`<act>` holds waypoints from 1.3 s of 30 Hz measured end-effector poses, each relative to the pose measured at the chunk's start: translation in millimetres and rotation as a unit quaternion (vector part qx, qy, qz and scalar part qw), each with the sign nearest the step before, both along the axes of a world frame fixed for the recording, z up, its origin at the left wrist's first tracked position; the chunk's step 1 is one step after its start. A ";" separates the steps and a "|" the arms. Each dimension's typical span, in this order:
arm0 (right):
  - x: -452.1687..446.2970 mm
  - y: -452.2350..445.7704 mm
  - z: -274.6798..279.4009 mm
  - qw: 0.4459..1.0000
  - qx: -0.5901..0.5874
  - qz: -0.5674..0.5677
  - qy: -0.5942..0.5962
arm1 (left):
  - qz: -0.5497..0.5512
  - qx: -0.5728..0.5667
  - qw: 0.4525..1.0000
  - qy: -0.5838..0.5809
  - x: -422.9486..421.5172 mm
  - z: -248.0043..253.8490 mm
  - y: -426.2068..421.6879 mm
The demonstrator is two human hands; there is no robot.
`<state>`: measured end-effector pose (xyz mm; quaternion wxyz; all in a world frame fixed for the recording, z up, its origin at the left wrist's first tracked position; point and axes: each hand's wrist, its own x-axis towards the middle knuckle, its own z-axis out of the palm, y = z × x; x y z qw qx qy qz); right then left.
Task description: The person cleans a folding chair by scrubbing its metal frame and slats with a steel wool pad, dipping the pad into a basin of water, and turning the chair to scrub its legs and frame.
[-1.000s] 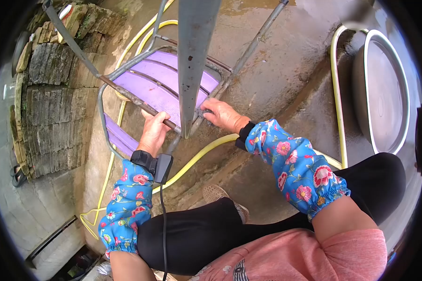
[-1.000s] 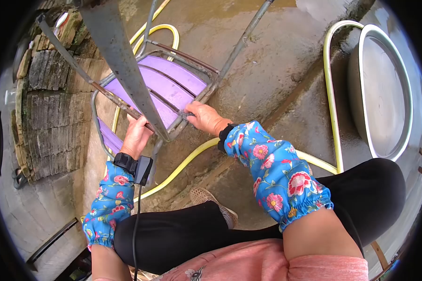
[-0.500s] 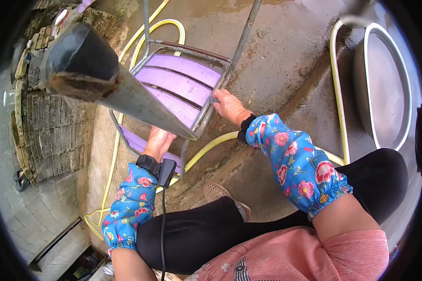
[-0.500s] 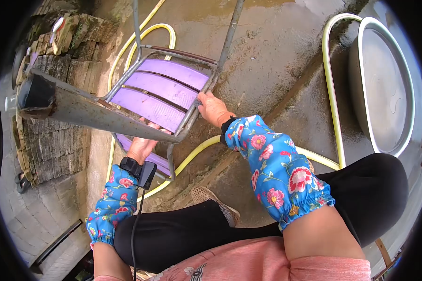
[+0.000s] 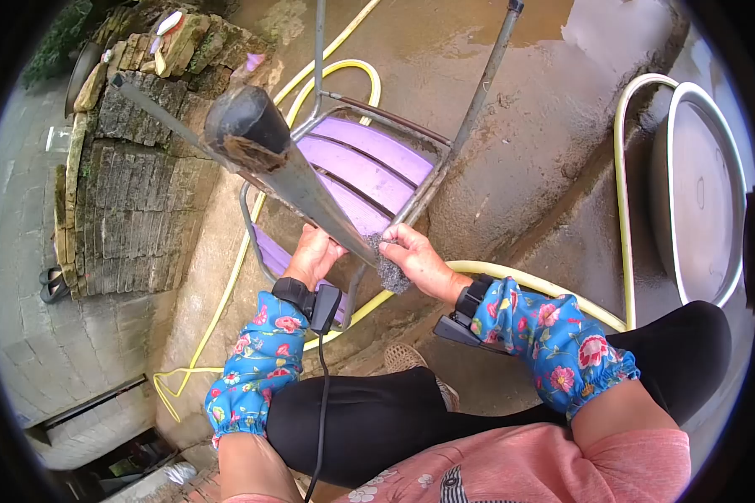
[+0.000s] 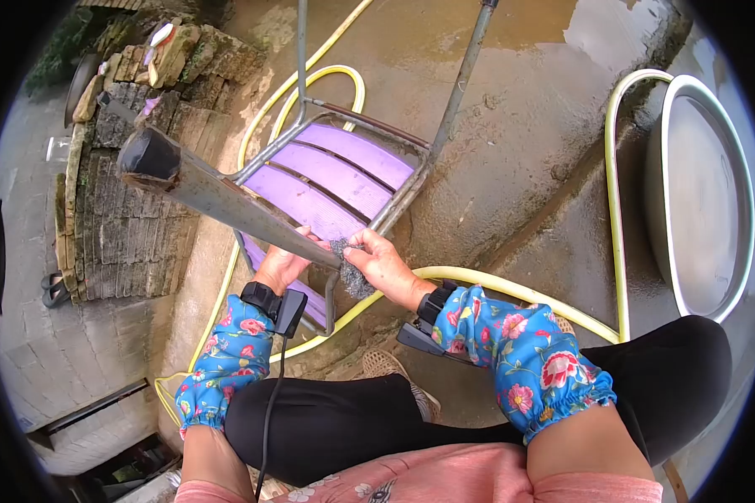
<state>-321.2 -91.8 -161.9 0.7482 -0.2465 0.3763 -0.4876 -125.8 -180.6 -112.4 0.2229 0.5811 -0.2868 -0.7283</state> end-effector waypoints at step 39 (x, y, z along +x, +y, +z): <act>22.0 -45.7 102.1 0.949 -0.237 -0.158 0.135 | -0.143 -0.569 0.797 -0.141 -136.1 291.6 -59.7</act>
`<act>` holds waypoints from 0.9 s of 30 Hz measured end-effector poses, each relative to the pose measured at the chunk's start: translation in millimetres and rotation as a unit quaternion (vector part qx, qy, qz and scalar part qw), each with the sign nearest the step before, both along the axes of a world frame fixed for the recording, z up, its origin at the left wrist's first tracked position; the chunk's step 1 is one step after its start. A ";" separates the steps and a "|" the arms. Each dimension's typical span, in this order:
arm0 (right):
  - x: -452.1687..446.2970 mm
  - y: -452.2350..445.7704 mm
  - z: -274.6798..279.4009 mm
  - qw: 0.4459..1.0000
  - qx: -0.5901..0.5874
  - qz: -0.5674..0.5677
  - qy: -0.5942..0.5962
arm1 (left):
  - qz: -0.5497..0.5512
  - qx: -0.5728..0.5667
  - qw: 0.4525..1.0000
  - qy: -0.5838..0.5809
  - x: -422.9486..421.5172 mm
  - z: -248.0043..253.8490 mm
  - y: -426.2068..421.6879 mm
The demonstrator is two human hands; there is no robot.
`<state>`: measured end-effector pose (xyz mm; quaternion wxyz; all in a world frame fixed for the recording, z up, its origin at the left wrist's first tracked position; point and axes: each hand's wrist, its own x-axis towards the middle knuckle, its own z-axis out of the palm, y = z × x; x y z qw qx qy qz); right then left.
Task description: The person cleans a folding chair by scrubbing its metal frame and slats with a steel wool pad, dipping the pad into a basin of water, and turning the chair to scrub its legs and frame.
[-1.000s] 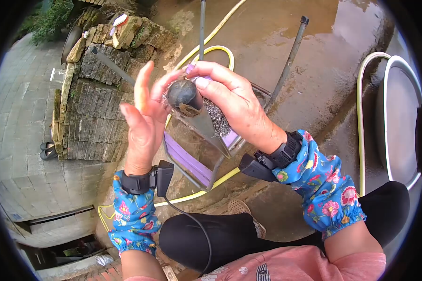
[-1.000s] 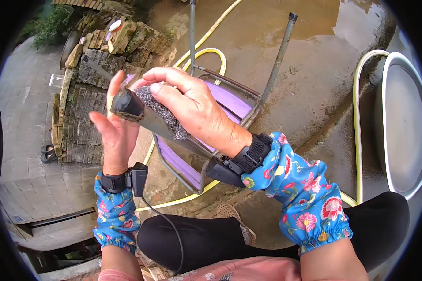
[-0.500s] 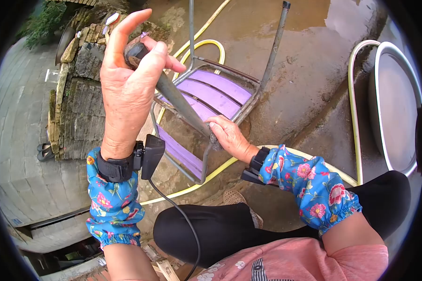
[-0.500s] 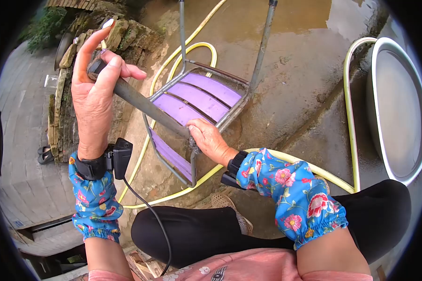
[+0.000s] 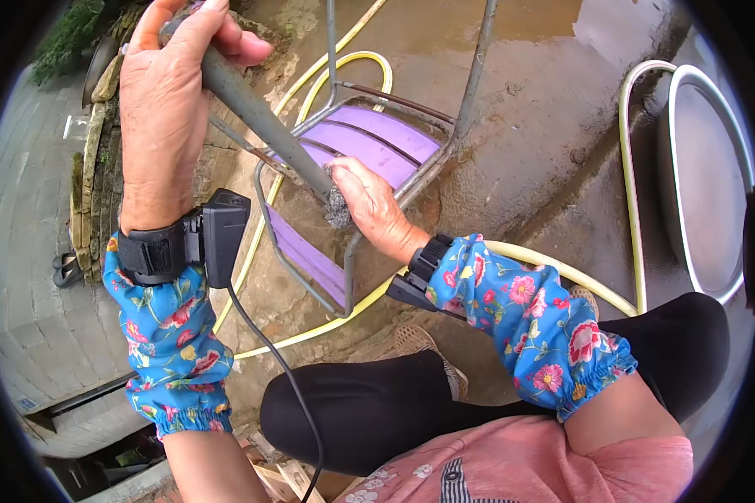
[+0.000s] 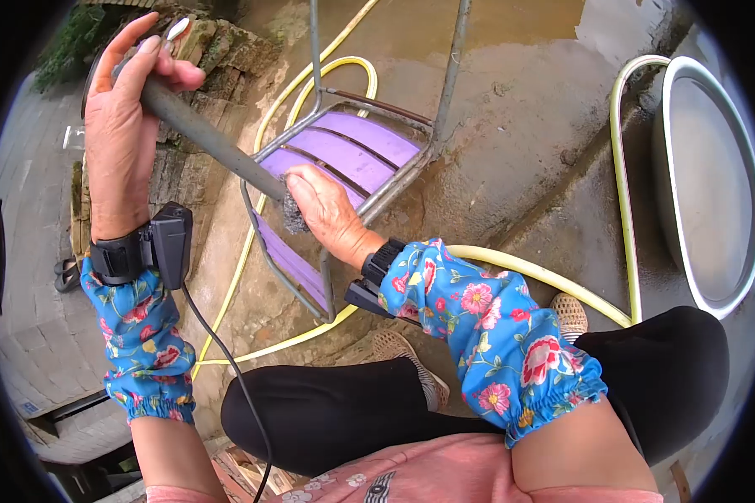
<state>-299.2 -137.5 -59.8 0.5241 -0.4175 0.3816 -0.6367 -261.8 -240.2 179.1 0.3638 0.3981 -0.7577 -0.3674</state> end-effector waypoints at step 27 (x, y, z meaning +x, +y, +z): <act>-2.2 -37.3 -120.9 0.878 -0.142 0.198 0.413 | 0.009 0.076 0.997 0.030 48.8 31.5 -33.1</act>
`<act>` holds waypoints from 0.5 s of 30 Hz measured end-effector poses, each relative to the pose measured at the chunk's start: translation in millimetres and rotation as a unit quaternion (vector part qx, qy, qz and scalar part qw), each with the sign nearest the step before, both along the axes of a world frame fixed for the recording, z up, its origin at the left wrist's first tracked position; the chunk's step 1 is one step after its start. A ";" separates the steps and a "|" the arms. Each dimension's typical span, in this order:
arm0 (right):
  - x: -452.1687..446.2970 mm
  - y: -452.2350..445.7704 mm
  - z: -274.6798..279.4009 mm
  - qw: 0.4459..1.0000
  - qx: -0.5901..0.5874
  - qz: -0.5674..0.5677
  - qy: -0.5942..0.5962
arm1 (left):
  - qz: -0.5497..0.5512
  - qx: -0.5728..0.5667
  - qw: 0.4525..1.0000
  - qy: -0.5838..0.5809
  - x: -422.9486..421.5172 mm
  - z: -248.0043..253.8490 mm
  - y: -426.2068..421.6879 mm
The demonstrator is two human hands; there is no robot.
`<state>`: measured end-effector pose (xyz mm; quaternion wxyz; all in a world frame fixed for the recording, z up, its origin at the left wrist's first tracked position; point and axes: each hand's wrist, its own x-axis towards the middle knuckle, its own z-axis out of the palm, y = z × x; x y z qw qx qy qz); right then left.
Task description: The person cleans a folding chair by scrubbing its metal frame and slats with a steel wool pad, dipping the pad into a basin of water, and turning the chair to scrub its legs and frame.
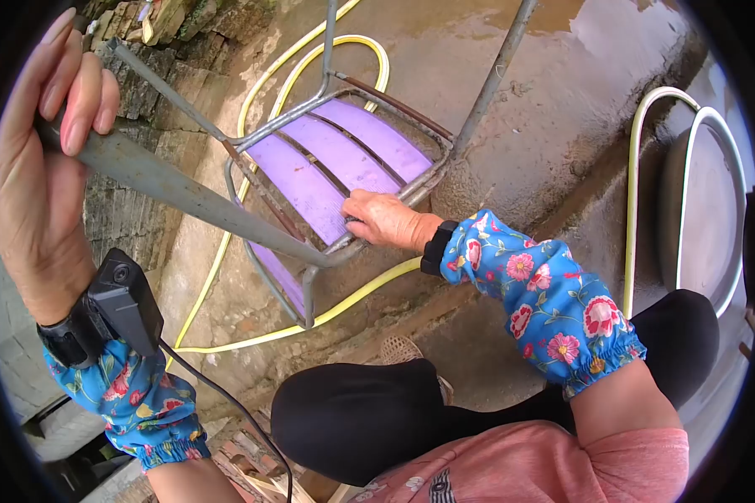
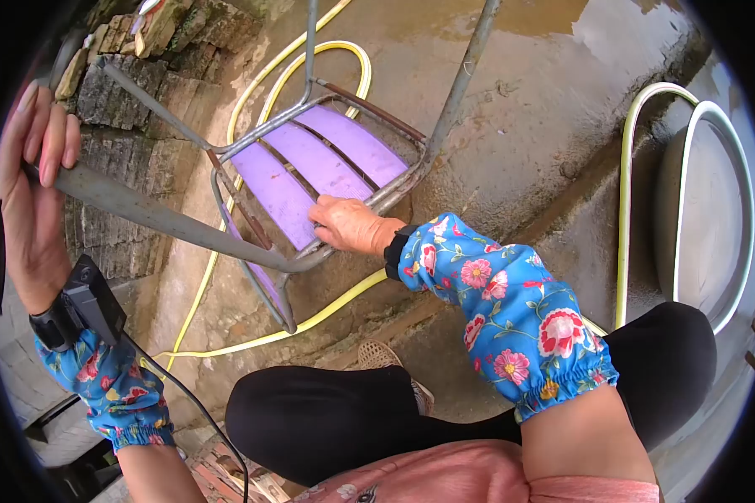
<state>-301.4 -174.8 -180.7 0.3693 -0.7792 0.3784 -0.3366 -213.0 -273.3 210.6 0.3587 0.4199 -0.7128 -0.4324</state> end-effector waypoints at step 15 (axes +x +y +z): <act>-30.0 53.5 -12.1 0.987 0.031 -0.154 -0.045 | -0.026 0.005 1.000 0.013 25.2 4.8 -6.6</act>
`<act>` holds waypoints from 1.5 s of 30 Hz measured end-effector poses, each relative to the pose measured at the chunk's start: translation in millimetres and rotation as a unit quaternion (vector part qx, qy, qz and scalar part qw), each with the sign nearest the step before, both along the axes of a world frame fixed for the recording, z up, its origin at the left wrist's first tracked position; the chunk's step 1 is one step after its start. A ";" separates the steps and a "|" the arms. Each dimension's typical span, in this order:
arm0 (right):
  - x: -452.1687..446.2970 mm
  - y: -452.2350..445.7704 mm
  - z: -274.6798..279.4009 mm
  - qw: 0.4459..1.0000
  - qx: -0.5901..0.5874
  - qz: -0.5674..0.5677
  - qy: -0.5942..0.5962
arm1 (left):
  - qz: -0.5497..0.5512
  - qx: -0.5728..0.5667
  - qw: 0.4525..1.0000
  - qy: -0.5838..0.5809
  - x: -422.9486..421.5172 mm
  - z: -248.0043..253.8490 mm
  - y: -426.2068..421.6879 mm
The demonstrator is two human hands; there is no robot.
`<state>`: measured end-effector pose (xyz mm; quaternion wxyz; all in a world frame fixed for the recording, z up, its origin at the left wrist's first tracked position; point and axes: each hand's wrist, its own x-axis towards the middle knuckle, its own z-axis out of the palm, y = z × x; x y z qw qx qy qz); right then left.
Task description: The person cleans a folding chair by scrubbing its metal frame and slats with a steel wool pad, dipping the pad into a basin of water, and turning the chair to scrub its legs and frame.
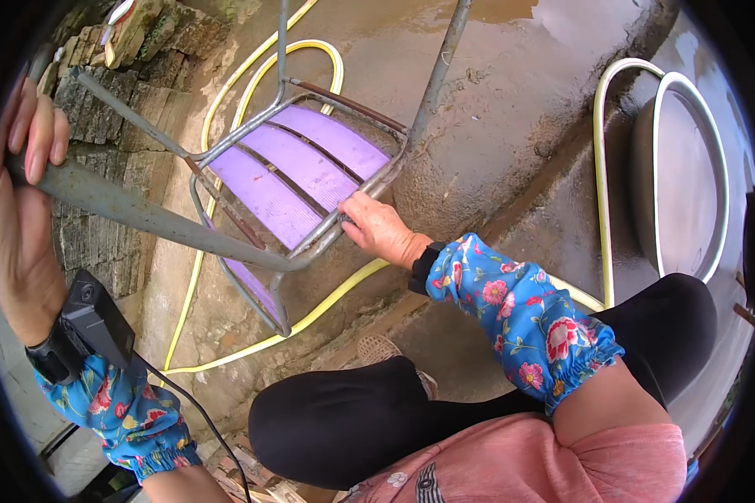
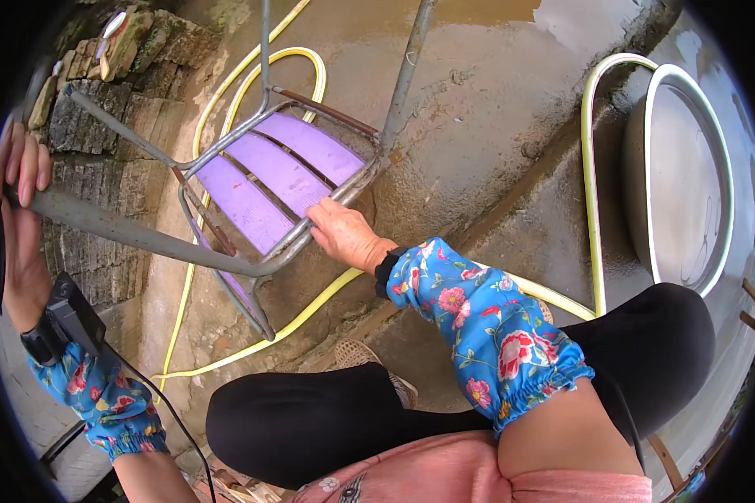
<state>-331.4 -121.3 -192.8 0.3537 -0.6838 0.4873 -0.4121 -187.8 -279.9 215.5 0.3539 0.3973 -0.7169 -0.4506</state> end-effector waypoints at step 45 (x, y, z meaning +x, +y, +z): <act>-95.9 -104.1 -19.6 0.865 0.059 -0.486 -0.111 | 0.235 0.137 0.952 0.138 -10.6 -135.7 93.8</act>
